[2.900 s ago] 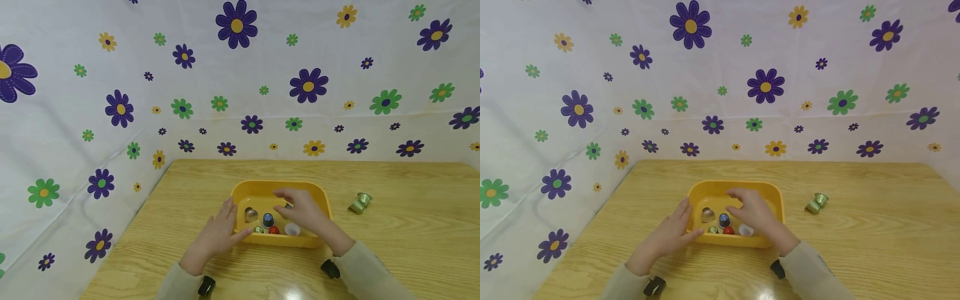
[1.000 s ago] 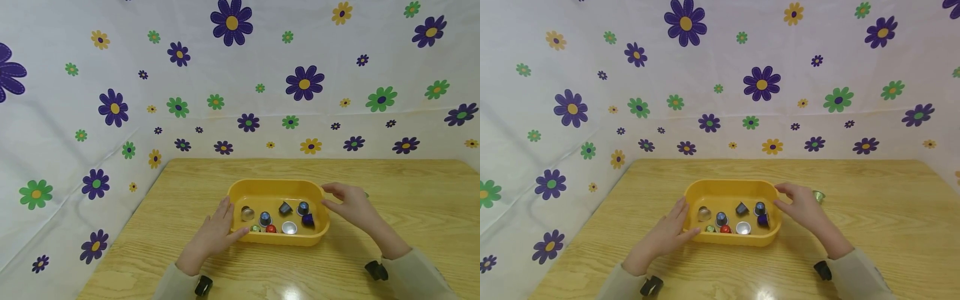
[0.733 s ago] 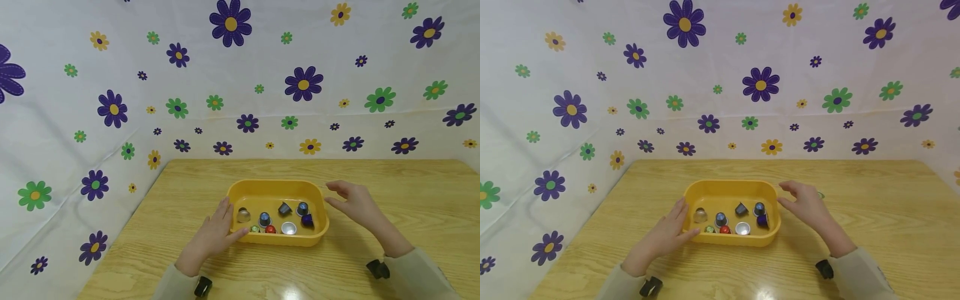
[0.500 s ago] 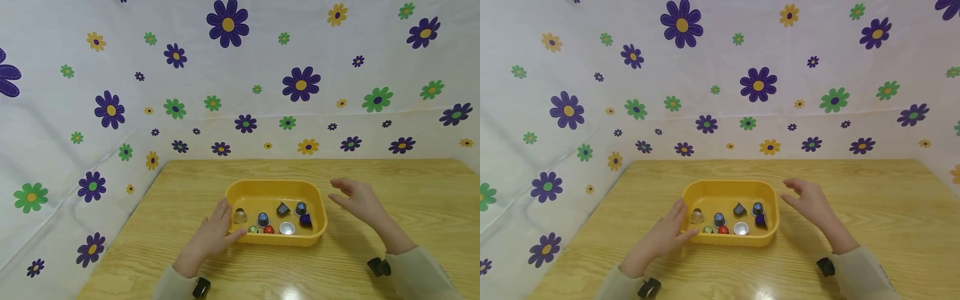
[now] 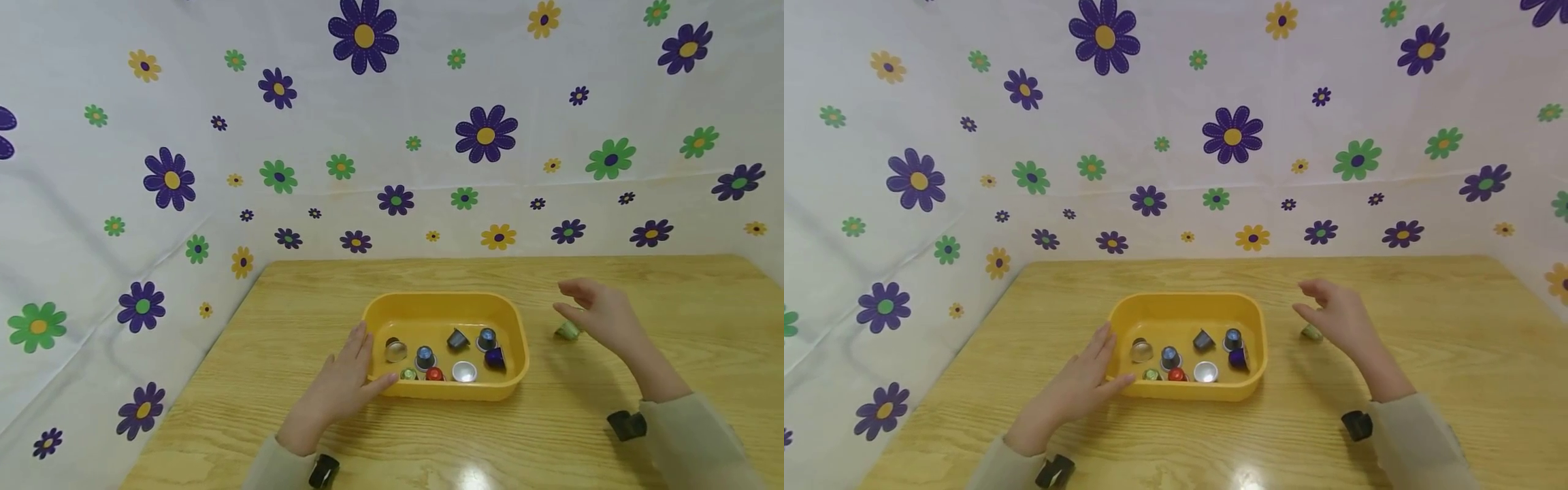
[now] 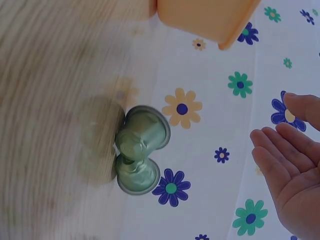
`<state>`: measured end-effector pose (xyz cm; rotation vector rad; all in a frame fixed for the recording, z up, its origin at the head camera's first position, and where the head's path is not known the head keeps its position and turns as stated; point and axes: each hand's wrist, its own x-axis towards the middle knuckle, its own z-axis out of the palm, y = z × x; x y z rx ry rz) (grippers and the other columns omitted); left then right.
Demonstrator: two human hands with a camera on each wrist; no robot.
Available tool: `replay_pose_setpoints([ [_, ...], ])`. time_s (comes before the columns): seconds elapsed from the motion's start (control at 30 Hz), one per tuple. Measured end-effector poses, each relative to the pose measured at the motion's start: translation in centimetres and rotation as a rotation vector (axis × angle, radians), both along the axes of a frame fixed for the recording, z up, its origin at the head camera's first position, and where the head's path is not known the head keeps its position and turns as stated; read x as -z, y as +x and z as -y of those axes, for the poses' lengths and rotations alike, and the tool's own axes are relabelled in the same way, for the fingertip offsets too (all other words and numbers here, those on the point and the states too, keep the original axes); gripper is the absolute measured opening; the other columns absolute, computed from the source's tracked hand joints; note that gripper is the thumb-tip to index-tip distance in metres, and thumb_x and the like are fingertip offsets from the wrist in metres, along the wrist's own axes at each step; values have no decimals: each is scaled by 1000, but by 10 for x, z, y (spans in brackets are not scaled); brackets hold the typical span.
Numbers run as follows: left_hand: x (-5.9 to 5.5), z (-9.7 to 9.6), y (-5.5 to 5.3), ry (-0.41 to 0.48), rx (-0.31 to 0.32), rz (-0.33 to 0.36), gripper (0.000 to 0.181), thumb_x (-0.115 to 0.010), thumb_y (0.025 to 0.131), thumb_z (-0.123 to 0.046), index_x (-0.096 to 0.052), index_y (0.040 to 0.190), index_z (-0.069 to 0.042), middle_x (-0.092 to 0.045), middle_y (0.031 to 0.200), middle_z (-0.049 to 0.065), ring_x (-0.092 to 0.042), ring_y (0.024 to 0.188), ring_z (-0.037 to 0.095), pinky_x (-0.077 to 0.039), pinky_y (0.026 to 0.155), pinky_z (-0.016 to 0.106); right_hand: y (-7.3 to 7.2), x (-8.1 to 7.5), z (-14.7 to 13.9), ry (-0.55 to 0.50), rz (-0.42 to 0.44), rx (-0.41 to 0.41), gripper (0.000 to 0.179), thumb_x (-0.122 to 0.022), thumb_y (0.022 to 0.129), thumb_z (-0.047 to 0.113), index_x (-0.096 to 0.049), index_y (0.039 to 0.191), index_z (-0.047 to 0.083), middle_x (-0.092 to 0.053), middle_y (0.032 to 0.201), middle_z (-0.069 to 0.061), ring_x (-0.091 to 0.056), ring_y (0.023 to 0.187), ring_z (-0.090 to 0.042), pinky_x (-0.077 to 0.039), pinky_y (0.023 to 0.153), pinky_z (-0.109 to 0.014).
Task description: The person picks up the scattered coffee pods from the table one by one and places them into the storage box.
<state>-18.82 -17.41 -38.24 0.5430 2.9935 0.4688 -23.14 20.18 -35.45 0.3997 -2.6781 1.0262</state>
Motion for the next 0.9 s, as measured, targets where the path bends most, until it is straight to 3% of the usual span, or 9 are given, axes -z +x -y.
replay_pose_setpoints([
  [0.9,-2,0,1,1,6,-2,86,-36,85,-61,-22,137,6,-3,146,16,-6,132,27,-20,95,58,-7,8,-16,73,96,9,41,-60,85,16,-52,113,-12,-53,111,-30,-50,100,-44,-42,81,-49],
])
